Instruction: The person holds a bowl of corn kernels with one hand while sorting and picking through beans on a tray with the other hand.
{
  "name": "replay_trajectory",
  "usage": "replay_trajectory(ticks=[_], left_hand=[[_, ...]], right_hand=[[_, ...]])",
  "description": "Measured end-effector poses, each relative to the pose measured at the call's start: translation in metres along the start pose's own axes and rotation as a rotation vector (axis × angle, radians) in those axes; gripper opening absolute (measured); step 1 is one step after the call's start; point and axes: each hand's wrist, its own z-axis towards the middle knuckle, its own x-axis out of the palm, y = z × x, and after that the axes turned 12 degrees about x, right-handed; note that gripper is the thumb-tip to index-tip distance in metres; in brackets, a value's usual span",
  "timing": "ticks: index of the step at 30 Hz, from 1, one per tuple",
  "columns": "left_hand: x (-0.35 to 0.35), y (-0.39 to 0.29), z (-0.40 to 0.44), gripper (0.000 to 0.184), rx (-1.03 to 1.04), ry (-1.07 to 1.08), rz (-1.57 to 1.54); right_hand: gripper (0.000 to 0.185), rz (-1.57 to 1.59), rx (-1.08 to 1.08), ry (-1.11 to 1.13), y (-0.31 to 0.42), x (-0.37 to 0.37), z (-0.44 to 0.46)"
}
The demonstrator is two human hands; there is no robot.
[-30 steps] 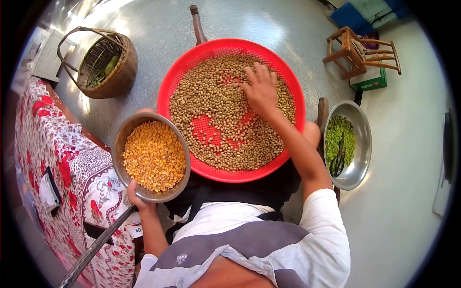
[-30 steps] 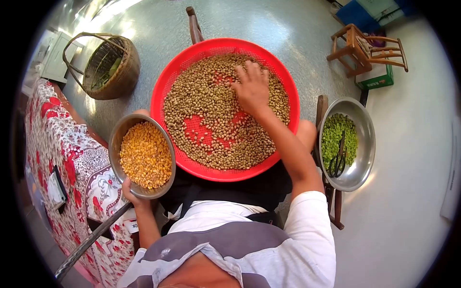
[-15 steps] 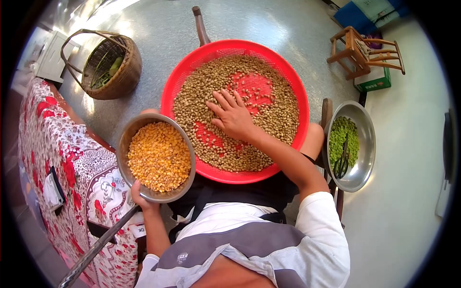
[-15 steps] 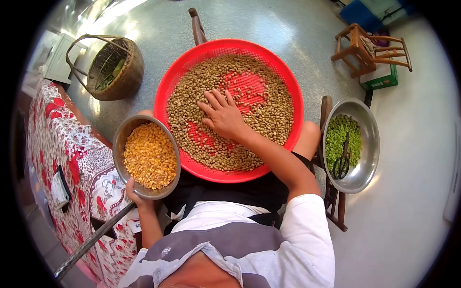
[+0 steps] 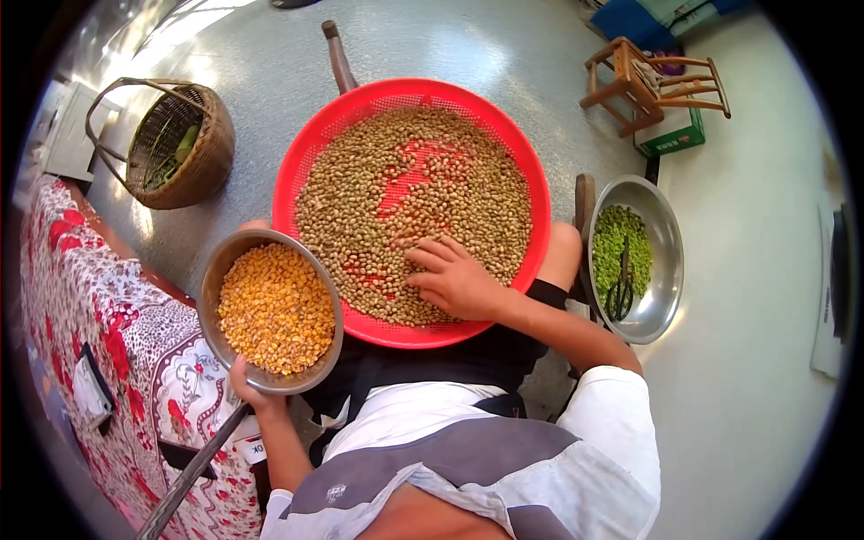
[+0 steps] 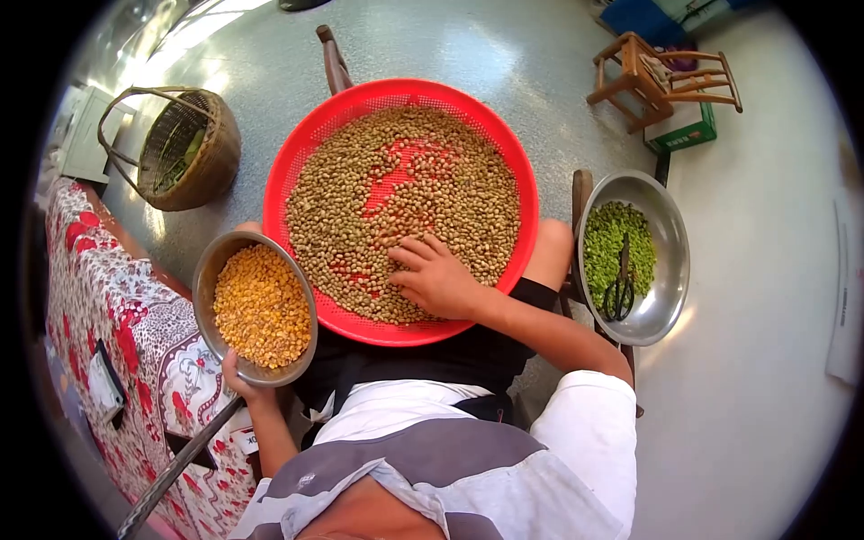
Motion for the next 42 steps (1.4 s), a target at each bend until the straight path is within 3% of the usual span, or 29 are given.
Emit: replay_trajectory(ticks=[4, 6, 10, 12, 14, 16, 20, 21, 23, 26, 27, 30, 34, 40, 42], left_hand=[[0.003, -0.001, -0.001, 0.070, 0.021, 0.005, 0.021], [0.001, -0.001, 0.001, 0.070, 0.014, 0.000, 0.017], [0.000, 0.001, 0.003, 0.070, 0.029, 0.022, 0.018], [0.001, 0.000, 0.001, 0.071, 0.044, -0.004, 0.055], [0.002, 0.000, 0.000, 0.071, 0.038, 0.012, 0.041], [0.002, 0.000, 0.000, 0.071, 0.036, 0.023, 0.028], [0.001, 0.000, -0.001, 0.072, 0.043, 0.018, 0.034], [0.002, 0.000, -0.001, 0.072, 0.041, 0.021, 0.029], [0.001, 0.001, 0.000, 0.072, 0.040, 0.028, 0.023], [-0.001, 0.001, 0.000, 0.072, 0.041, 0.018, 0.020], [-0.001, 0.001, 0.000, 0.071, 0.042, 0.008, 0.023], [0.003, 0.000, 0.000, 0.069, 0.033, 0.000, 0.027], [-0.001, 0.000, 0.001, 0.069, 0.036, 0.000, 0.029], [0.000, 0.000, -0.001, 0.069, 0.037, 0.005, 0.011], [0.000, 0.001, -0.001, 0.069, 0.038, 0.003, 0.008]], right_hand=[[0.047, -0.015, 0.141, -0.078, -0.014, -0.015, -0.014], [0.061, 0.034, 0.408, -0.430, -0.041, -0.016, -0.014], [0.074, -0.011, 0.656, -0.478, -0.081, -0.013, -0.011], [0.076, -0.155, 0.748, -0.298, -0.075, -0.010, -0.003], [0.073, -0.142, 0.758, -0.287, -0.060, -0.005, 0.011], [0.071, -0.005, 0.608, -0.298, -0.041, 0.004, 0.022], [0.068, -0.057, 0.291, -0.131, 0.021, 0.015, 0.015], [0.068, -0.058, 0.295, -0.132, 0.029, 0.016, 0.007], [0.055, -0.063, 0.118, -0.042, 0.039, 0.019, -0.005], [0.041, 0.115, 0.062, 0.037, 0.029, 0.017, -0.016], [0.033, 0.279, 0.074, -0.029, 0.024, 0.011, -0.016], [0.032, 0.210, 0.267, -0.212, -0.007, 0.000, -0.013], [0.035, 0.110, 0.364, -0.516, -0.067, -0.019, 0.000], [0.046, -0.044, 0.561, -0.666, -0.130, -0.020, 0.023], [0.047, -0.011, 0.605, -0.614, -0.131, -0.019, 0.023]])
